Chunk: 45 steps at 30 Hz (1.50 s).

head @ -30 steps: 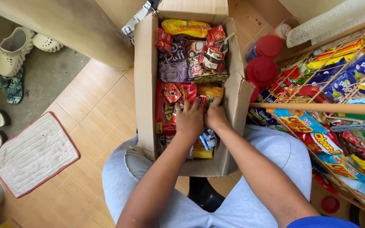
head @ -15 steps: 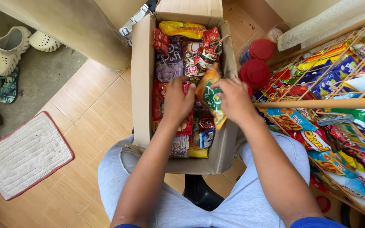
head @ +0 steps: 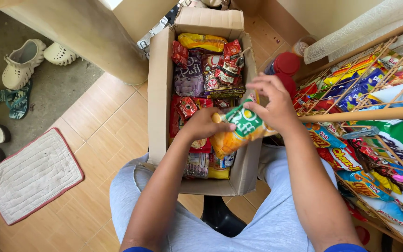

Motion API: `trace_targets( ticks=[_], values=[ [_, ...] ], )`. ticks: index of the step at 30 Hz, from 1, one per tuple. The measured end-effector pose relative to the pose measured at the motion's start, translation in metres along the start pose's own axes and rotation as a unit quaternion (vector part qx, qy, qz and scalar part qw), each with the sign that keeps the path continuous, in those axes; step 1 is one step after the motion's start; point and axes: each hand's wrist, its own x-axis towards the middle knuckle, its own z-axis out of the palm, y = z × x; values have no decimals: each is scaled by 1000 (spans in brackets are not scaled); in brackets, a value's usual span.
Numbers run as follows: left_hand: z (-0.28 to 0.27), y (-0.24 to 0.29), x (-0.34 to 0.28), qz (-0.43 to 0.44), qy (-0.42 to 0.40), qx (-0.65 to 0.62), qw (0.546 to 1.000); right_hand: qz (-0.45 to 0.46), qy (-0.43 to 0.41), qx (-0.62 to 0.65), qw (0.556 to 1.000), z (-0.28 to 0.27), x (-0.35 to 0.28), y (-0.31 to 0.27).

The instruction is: Restocking snack bags from a cardboard box onto a wire retail display rack using clips.

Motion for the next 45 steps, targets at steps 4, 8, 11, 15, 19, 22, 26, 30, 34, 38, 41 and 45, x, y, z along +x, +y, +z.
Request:
trace_targets(
  ticks=[4, 8, 11, 15, 19, 22, 26, 30, 34, 38, 41, 45],
  values=[
    [-3, 2, 5, -31, 135, -66, 988, 100, 112, -19, 989, 14, 3, 37],
    [-6, 5, 12, 70, 204, -326, 920, 214, 157, 170, 949, 40, 16, 60],
    [5, -9, 19, 108, 184, -313, 926, 253, 110, 320, 906, 60, 22, 44],
    [-5, -11, 14, 22, 209, -142, 967, 206, 84, 277, 935, 87, 27, 40],
    [-23, 11, 1, -94, 247, -184, 947, 146, 68, 324, 932, 94, 28, 31],
    [-21, -11, 11, 130, 266, -288, 910, 117, 25, 373, 920, 94, 30, 20],
    [-13, -2, 8, 120, 345, -200, 909, 150, 12, 364, 919, 95, 29, 21],
    [-12, 6, 6, 55, 376, -173, 908, 200, 2, 362, 910, 102, 26, 26],
    [-9, 5, 7, 61, 363, -172, 914, 191, 25, 378, 906, 103, 23, 20],
    [-12, -5, 14, 93, 347, -250, 899, 139, 56, 365, 919, 103, 23, 19],
    [-14, -8, 19, 95, 334, -279, 895, 129, 62, 350, 926, 99, 25, 13],
    [-14, -1, 14, 19, 378, -254, 890, 135, 47, 334, 932, 101, 25, 12]
  ],
)
